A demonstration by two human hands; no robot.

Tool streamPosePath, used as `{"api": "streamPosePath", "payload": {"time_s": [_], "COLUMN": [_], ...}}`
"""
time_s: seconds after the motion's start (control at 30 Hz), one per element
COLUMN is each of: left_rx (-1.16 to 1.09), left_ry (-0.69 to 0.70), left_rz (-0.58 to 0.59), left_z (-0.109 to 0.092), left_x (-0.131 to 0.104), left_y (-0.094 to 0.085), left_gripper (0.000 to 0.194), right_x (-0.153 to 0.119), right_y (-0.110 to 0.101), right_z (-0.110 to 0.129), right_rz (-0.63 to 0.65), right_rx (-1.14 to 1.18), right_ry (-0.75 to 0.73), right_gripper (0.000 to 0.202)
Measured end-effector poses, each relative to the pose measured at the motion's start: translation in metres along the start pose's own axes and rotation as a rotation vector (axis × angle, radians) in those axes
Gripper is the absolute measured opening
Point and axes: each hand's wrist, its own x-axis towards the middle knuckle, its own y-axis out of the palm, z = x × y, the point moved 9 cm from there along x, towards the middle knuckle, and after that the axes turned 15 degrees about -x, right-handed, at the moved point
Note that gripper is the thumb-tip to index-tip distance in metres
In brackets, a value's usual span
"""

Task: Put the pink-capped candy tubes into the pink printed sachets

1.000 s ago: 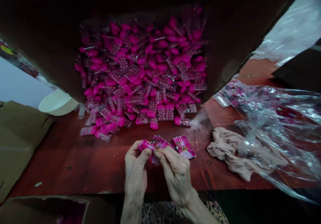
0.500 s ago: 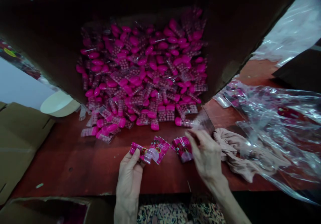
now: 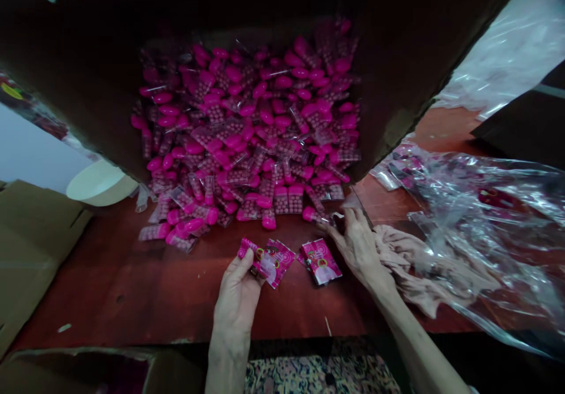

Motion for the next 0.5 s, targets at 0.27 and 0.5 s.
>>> {"api": "streamPosePath", "payload": {"time_s": [0.27, 0.5], "left_rx": [-0.017, -0.085], "left_ry": [0.023, 0.054], "left_rz": [0.054, 0.003], "left_z": [0.001, 0.0], "left_x": [-0.001, 0.0], "left_y": [0.013, 0.017], "left_gripper": [0.024, 0.019], "right_x": [0.0, -0.052], "right_y": [-0.013, -0.04], "right_z": [-0.015, 0.006], "right_rz": [0.07, 0.205], "right_rx": [0.085, 0.585], "right_ry": [0.149, 0.32], "right_gripper": [0.026, 0.029]}}
